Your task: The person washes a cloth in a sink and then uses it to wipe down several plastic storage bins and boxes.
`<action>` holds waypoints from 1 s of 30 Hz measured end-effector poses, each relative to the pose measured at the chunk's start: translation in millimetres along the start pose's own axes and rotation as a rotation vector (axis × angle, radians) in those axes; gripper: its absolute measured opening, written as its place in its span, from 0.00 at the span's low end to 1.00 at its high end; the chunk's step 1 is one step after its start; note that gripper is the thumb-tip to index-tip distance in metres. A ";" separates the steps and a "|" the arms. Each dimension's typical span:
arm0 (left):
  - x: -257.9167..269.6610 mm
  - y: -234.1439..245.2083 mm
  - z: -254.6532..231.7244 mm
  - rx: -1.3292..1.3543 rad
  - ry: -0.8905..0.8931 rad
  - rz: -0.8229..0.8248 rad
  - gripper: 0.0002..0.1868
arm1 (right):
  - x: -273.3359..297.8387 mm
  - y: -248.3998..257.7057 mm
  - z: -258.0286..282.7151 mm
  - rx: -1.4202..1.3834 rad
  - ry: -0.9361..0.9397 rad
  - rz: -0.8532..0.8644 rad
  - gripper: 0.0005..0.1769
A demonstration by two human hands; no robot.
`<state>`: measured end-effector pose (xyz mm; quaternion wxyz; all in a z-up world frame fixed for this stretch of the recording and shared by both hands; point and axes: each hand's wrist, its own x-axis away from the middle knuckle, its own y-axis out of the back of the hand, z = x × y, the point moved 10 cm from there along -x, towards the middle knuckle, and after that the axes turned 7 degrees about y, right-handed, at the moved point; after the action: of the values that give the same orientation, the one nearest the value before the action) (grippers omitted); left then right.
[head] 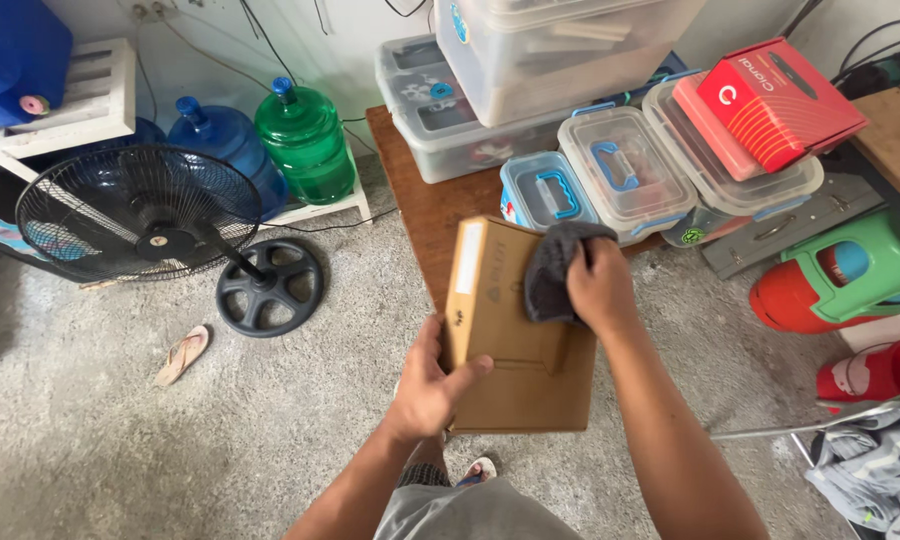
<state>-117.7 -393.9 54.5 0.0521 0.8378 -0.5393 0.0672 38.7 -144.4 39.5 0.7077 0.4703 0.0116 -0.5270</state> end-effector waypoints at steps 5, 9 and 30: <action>-15.7 10.2 12.1 0.198 -0.020 -0.003 0.32 | 24.8 -26.7 -33.7 -0.311 -0.287 0.038 0.26; -28.2 37.9 28.9 0.348 0.023 -0.126 0.29 | 60.9 -52.6 -23.8 -0.262 -0.420 0.288 0.27; -98.9 144.3 -4.9 -0.230 0.087 -0.128 0.52 | 13.9 -72.1 -1.1 -0.623 -0.265 0.747 0.19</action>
<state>-289.8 -364.0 44.7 0.1751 0.8554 -0.4860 0.0377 -9.1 -154.0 -15.2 0.9502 0.1380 -0.0907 -0.2643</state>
